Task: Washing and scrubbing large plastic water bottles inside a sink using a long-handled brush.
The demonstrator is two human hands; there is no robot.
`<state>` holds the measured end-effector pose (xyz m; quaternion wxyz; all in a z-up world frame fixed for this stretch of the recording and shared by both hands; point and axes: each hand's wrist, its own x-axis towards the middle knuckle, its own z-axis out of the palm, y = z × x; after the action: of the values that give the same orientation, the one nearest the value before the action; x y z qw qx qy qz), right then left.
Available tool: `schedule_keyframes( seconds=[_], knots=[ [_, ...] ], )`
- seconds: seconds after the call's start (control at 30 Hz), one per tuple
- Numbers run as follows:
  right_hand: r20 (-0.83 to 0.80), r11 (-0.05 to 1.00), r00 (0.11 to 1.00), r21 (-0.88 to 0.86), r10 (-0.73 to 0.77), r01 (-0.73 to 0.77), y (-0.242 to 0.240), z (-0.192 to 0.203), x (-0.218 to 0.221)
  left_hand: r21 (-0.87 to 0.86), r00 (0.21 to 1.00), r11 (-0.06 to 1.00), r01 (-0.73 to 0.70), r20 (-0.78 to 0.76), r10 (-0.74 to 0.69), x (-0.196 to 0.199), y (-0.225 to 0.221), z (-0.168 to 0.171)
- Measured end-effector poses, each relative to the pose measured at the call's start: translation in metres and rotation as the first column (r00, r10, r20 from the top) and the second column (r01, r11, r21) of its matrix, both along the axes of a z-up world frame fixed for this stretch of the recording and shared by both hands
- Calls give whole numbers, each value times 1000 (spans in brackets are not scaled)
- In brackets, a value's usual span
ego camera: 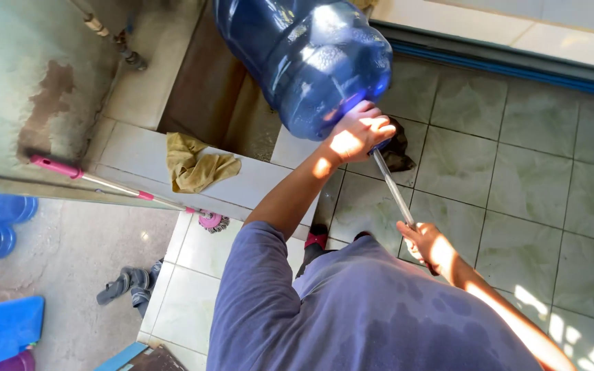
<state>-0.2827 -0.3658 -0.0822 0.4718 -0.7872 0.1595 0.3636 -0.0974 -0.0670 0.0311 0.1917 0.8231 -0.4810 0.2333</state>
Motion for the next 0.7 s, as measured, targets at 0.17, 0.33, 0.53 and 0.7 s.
schedule_keyframes(
  seconds=[0.17, 0.33, 0.53, 0.7],
  knots=[
    [423, 916, 902, -390, 87, 94, 24, 78, 11, 3, 997, 1000, 7, -81, -6, -7, -5, 6],
    [358, 968, 926, -251, 121, -30, 8, 33, -6, -176, 971, 968, -179, 128, 203, -29, -2, -3],
    [463, 934, 862, -355, 206, -32, 14, 67, -5, -1, 966, 988, -155, 211, 151, -15, 6, 34],
    [74, 989, 997, -147, 24, -13, 12, 62, 4, 530, 960, 841, -112, -162, 230, -2, 6, 16]
  ],
)
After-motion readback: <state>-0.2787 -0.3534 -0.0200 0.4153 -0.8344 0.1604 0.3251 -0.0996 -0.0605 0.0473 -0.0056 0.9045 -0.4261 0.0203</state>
